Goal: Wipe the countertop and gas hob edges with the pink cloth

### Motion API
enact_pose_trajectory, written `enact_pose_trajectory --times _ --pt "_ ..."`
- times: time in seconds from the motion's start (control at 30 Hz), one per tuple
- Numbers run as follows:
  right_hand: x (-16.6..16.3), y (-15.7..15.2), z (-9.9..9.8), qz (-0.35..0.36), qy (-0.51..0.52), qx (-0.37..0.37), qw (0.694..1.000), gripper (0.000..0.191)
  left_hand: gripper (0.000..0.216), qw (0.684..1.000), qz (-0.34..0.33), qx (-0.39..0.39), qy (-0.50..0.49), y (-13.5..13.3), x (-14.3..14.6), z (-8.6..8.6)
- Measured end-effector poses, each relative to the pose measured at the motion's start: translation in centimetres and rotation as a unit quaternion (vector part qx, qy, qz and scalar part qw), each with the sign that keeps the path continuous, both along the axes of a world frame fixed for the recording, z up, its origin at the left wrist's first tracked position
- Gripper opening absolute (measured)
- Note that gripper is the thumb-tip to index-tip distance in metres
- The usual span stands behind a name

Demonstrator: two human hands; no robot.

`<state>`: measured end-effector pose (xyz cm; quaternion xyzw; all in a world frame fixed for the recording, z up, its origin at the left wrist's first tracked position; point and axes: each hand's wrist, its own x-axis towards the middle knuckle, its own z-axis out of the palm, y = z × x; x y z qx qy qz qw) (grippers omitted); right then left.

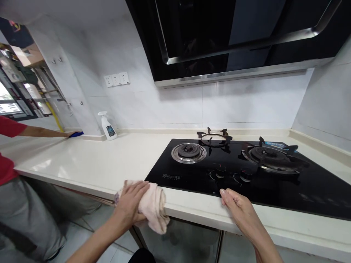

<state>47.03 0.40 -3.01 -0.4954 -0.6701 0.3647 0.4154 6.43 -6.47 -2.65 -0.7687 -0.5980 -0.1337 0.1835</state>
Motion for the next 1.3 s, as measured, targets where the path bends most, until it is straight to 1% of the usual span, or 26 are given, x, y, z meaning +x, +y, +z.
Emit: enact_pose_trajectory --times 0.07,0.13,0.27,0.3,0.37,0.43,0.47,0.53,0.63,0.7,0.77,0.87,0.93,1.0,1.03,1.07,1.13,1.2,1.3 --pt "0.1 0.0 0.1 -0.011 0.010 -0.006 1.000 0.056 0.085 0.999 -0.024 -0.024 -0.020 0.5 4.8 -0.3" --pt "0.2 -0.1 0.1 -0.024 0.017 -0.006 1.000 0.056 0.089 0.998 -0.049 -0.027 -0.033 1.1 9.8 -0.8" --pt "0.2 -0.2 0.1 -0.026 0.043 -0.020 0.999 0.057 0.088 0.987 -0.154 -0.041 -0.026 2.2 19.3 -1.7" --pt "0.2 -0.2 0.0 -0.025 0.055 -0.025 0.998 0.057 0.087 0.984 -0.172 -0.038 -0.024 2.5 21.2 -1.9" --pt "0.2 -0.2 0.0 -0.031 0.078 -0.032 0.996 0.057 0.088 0.983 -0.181 -0.024 -0.030 2.9 24.0 -2.2" --pt "0.2 -0.2 0.1 -0.040 0.093 -0.034 0.994 0.057 0.087 0.982 -0.183 -0.011 -0.036 3.0 25.2 -2.4" --pt "0.2 -0.2 0.1 -0.042 0.095 -0.036 0.994 0.058 0.086 0.982 -0.187 -0.008 -0.036 3.0 25.2 -2.3" --pt "0.2 -0.3 0.2 -0.040 0.088 -0.043 0.994 0.058 0.085 0.979 -0.202 -0.019 -0.026 2.8 24.2 -2.1" --pt "0.3 -0.3 0.3 -0.038 0.051 -0.031 0.997 0.059 0.084 0.978 -0.202 -0.047 -0.011 2.3 20.7 -1.5" --pt "0.4 -0.3 0.3 -0.037 0.011 -0.022 0.999 0.059 0.084 0.984 -0.173 -0.045 -0.018 1.8 17.4 -1.5" --pt "0.5 -0.2 0.2 -0.036 -0.015 -0.021 0.999 0.059 0.084 0.990 -0.137 -0.018 -0.031 1.3 13.4 -1.7" --pt "0.6 -0.2 0.0 -0.038 -0.022 -0.013 0.999 0.059 0.078 0.993 -0.102 0.044 -0.032 0.3 6.8 -2.0" --pt "0.7 -0.3 0.0 -0.040 -0.026 -0.003 0.999 0.058 0.073 0.997 -0.052 0.054 -0.023 -0.5 2.8 -1.8" --pt "0.7 -0.3 -0.1 -0.029 -0.037 -0.002 0.999 0.059 0.069 0.998 -0.007 0.057 -0.020 -1.1 -0.1 -1.5" --pt "0.7 -0.4 -0.1 -0.025 -0.042 -0.003 0.999 0.059 0.067 0.998 0.008 0.060 -0.022 -1.3 -1.0 -1.3" --pt "0.7 -0.4 -0.2 -0.023 -0.045 -0.003 0.999 0.059 0.066 0.997 0.018 0.064 -0.024 -1.5 -1.6 -1.2" --pt "0.8 -0.3 -0.3 -0.024 -0.047 -0.002 0.999 0.058 0.068 0.996 0.032 0.071 -0.031 -1.5 -1.8 -1.2" --pt "0.9 -0.1 -0.4 -0.021 -0.045 -0.005 0.999 0.059 0.072 0.995 0.045 0.077 -0.039 -1.4 -1.0 -1.4" --pt "1.0 0.1 -0.6 -0.014 -0.045 -0.013 0.999 0.059 0.076 0.994 0.054 0.078 -0.052 -1.2 1.3 -1.8"
